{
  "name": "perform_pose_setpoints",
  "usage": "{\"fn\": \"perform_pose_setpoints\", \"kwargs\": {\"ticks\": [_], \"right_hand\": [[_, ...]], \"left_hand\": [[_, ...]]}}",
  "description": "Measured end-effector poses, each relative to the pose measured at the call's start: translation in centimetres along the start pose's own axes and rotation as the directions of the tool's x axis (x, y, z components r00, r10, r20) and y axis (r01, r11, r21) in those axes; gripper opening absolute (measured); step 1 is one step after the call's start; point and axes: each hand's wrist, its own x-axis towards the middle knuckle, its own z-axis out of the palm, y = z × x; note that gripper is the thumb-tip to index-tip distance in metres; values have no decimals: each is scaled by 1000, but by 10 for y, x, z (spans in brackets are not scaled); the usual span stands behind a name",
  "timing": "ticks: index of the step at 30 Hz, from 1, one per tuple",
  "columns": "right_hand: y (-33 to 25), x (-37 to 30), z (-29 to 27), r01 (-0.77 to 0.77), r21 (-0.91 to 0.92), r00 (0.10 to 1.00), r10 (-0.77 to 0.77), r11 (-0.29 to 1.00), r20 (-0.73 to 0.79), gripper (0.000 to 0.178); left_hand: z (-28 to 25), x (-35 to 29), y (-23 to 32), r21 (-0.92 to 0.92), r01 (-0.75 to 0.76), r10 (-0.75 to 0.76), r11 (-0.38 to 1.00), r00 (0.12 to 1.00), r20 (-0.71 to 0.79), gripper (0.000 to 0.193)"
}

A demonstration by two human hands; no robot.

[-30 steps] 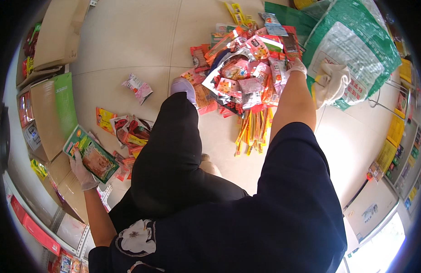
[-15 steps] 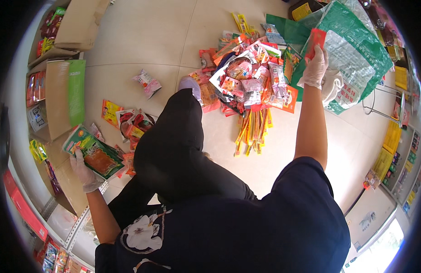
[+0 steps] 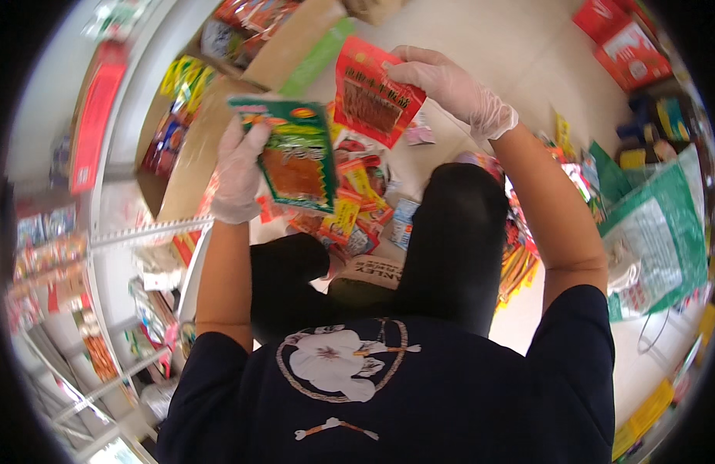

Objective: The person sits on the floor and sorts various snack packets from a cardboard box into piles on the floor. They pick up packets, inspect them, and place them into different stacks.

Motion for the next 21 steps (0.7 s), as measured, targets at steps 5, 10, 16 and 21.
{"fn": "perform_pose_setpoints", "kwargs": {"ticks": [5, 10, 16, 21], "right_hand": [[-21, 53, 81, 102, -124, 972, -73, 987, 224, 38], [-37, 71, 122, 86, -5, 979, -84, 996, 188, 38], [-29, 66, 157, 98, 235, 981, -134, 967, 140, 43], [-8, 87, 184, 1, 379, 1000, -6, 925, 14, 34]], "left_hand": [[-27, -23, -12, -238, 92, -100, 967, 995, -20, 31], [-43, -29, -10, -350, 46, -98, 935, 987, -130, 25], [-57, -25, -4, -410, -67, -16, 910, 980, -196, 22], [-65, -6, -24, -278, -194, 100, 941, 942, -321, 23]]}}
